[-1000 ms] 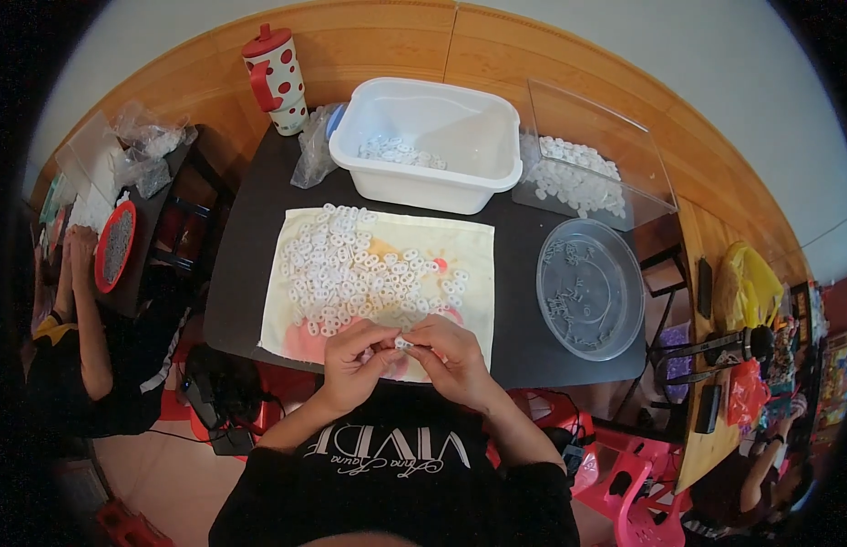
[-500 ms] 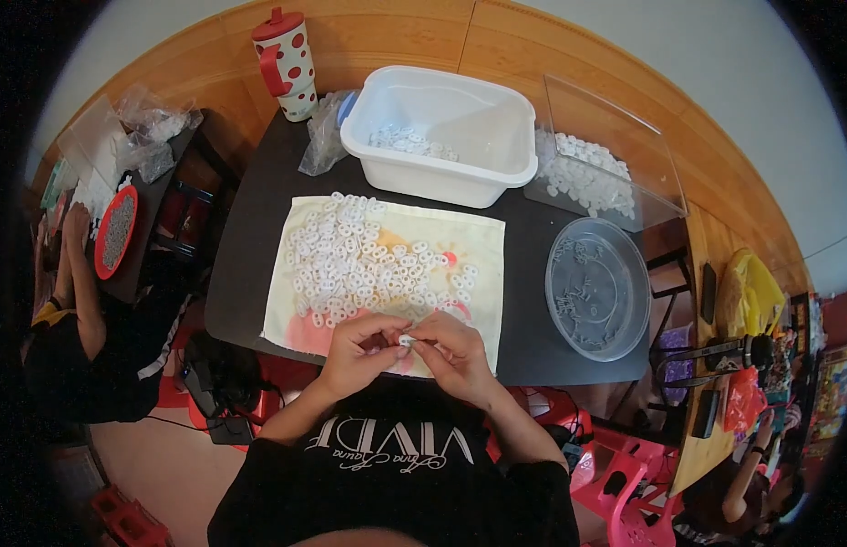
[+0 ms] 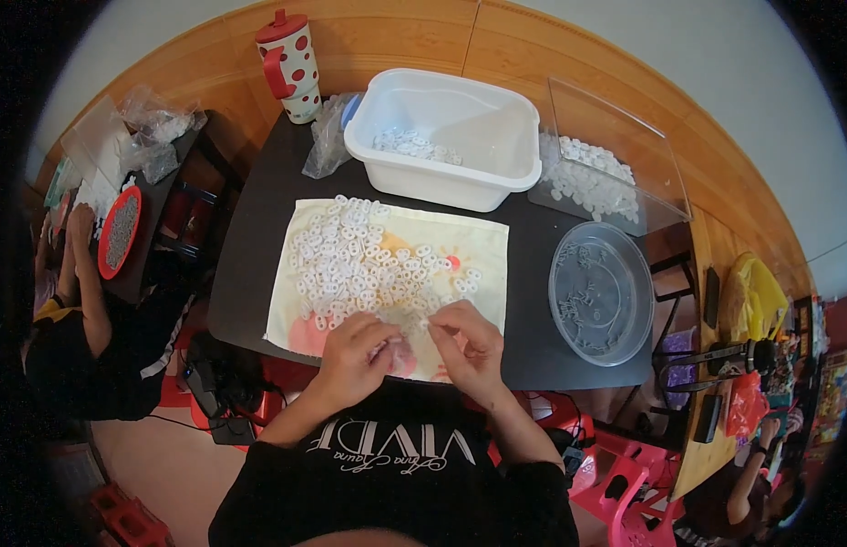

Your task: Sorting small white plastic rings on a towel-covered desk into various containers.

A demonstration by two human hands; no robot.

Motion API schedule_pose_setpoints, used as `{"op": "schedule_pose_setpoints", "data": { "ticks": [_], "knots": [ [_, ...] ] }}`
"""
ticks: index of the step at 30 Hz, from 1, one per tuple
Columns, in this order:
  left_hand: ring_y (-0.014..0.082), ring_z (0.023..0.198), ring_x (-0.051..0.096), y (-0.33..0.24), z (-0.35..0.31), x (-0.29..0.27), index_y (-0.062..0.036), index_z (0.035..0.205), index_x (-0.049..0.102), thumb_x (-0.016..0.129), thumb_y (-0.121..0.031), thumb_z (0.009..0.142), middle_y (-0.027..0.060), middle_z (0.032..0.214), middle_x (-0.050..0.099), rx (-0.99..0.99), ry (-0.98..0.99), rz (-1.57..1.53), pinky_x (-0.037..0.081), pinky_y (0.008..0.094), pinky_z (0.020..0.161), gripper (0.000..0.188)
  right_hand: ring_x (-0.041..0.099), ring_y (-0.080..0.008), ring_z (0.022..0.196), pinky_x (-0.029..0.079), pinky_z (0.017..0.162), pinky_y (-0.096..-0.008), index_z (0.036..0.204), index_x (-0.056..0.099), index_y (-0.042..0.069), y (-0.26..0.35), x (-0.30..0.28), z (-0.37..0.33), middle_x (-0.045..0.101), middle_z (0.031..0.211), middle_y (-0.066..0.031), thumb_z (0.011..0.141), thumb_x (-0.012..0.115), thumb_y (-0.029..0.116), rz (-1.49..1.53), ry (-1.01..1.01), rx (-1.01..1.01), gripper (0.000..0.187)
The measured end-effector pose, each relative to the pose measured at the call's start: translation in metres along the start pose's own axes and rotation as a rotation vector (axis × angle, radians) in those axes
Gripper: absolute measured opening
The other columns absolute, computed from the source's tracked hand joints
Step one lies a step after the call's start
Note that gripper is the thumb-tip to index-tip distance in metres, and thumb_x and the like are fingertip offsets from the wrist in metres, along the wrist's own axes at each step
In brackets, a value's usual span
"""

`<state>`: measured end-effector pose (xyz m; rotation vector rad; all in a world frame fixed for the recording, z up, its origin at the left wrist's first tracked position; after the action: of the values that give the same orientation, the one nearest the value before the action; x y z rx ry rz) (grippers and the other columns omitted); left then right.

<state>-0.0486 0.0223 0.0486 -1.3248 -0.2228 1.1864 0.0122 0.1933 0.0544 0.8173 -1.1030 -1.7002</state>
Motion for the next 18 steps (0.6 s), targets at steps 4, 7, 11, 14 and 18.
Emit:
{"op": "schedule_pose_setpoints", "data": {
  "ticks": [4, 7, 11, 14, 18],
  "knots": [
    [0.0339, 0.082, 0.058, -0.013, -0.002, 0.012, -0.0009, 0.097, 0.068, 0.069, 0.007, 0.069, 0.0118, 0.087, 0.057, 0.159, 0.068, 0.458, 0.050, 0.0408, 0.067, 0.029, 0.057, -0.0099, 0.079, 0.043, 0.065, -0.0222, 0.098, 0.068, -0.005, -0.007, -0.001, -0.010, 0.064, 0.096, -0.0090, 0.085, 0.062, -0.015, -0.104, 0.078, 0.091, 0.018],
    [0.0325, 0.085, 0.058, -0.017, 0.002, 0.008, -0.0011, 0.100, 0.068, 0.067, 0.007, 0.071, 0.0116, 0.089, 0.058, 0.132, 0.096, 0.349, 0.050, 0.0391, 0.070, 0.030, 0.059, -0.0096, 0.082, 0.046, 0.068, -0.0223, 0.099, 0.068, -0.004, -0.021, -0.006, -0.013, 0.065, 0.097, -0.0085, 0.087, 0.062, -0.016, -0.031, 0.045, 0.152, 0.018],
    [0.0317, 0.082, 0.060, -0.012, 0.002, 0.003, -0.0008, 0.104, 0.068, 0.068, 0.006, 0.075, 0.0133, 0.092, 0.060, 0.165, 0.005, 0.193, 0.050, 0.0359, 0.068, 0.029, 0.061, -0.0106, 0.087, 0.049, 0.073, -0.0231, 0.100, 0.068, -0.005, -0.024, -0.007, -0.015, 0.066, 0.099, -0.0081, 0.088, 0.063, -0.015, 0.118, 0.007, 0.272, 0.016],
    [0.0235, 0.079, 0.063, -0.004, 0.010, 0.002, -0.0010, 0.112, 0.068, 0.068, 0.005, 0.082, 0.0133, 0.097, 0.062, 0.043, -0.030, 0.021, 0.050, 0.0295, 0.067, 0.030, 0.064, -0.0143, 0.085, 0.050, 0.072, -0.0241, 0.098, 0.068, -0.005, -0.016, -0.004, -0.011, 0.068, 0.098, -0.0111, 0.086, 0.065, -0.015, 0.120, -0.015, 0.162, 0.016],
    [0.0116, 0.080, 0.062, 0.010, 0.012, 0.021, 0.0018, 0.119, 0.066, 0.065, 0.008, 0.089, 0.0084, 0.100, 0.064, -0.224, 0.061, -0.615, 0.050, 0.0236, 0.068, 0.030, 0.066, -0.0194, 0.082, 0.051, 0.070, -0.0266, 0.096, 0.068, -0.005, 0.018, 0.003, 0.002, 0.070, 0.093, -0.0142, 0.083, 0.067, -0.015, -0.145, -0.025, -0.193, 0.016]
  ]
}}
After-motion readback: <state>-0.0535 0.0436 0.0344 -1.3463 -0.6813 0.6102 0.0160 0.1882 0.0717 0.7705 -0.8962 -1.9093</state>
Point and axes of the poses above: each hand's wrist, its own z-axis towards the middle knuckle, its own x-axis out of the palm, y = z × x, the point moved 6 cm from there along z, towards the middle knuckle
